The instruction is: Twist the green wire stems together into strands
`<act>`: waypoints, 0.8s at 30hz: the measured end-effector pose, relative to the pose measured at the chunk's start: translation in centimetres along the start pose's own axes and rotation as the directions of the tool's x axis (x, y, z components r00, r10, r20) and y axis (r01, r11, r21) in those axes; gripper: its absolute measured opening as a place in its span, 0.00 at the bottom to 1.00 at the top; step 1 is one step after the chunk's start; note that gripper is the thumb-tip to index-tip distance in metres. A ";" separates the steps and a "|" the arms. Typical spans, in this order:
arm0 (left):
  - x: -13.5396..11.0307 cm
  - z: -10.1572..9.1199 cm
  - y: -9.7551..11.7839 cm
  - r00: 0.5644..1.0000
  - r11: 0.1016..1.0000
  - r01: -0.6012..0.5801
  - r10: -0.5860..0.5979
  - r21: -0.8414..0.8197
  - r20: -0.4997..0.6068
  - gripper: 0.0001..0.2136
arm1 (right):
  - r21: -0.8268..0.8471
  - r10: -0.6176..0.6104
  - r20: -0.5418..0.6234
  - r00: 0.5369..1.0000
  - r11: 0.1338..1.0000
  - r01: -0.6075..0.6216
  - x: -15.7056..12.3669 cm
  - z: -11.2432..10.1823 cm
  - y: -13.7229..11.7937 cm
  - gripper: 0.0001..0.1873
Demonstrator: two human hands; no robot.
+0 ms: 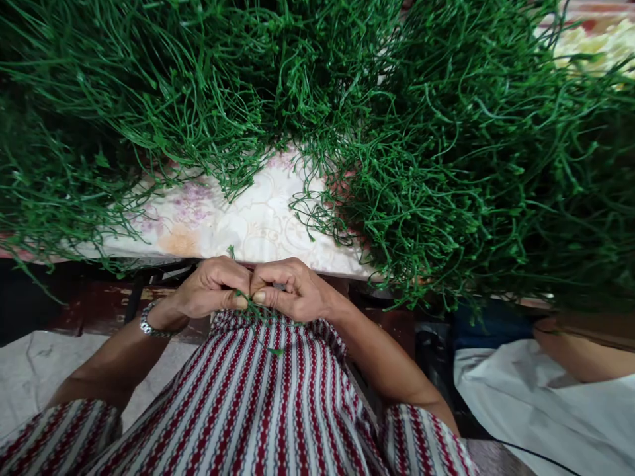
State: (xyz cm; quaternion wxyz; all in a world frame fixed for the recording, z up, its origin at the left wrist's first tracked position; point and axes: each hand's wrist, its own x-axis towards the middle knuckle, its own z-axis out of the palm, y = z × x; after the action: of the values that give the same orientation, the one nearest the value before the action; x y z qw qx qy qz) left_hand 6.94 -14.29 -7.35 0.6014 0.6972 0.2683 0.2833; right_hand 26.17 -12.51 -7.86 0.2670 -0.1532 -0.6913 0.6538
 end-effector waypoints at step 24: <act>-0.5 -0.8 1.8 0.991 0.988 0.135 -0.134 0.070 -0.019 0.20 | 0.047 0.055 -0.221 0.974 0.998 -0.045 -0.2 -1.0 -1.9 0.10</act>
State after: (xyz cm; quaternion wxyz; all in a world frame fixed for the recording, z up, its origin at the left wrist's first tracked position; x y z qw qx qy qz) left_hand 6.06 -14.33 -5.50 0.5920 0.6965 0.3288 0.2374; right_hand 27.16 -12.02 -6.06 0.3292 -0.2371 -0.6391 0.6533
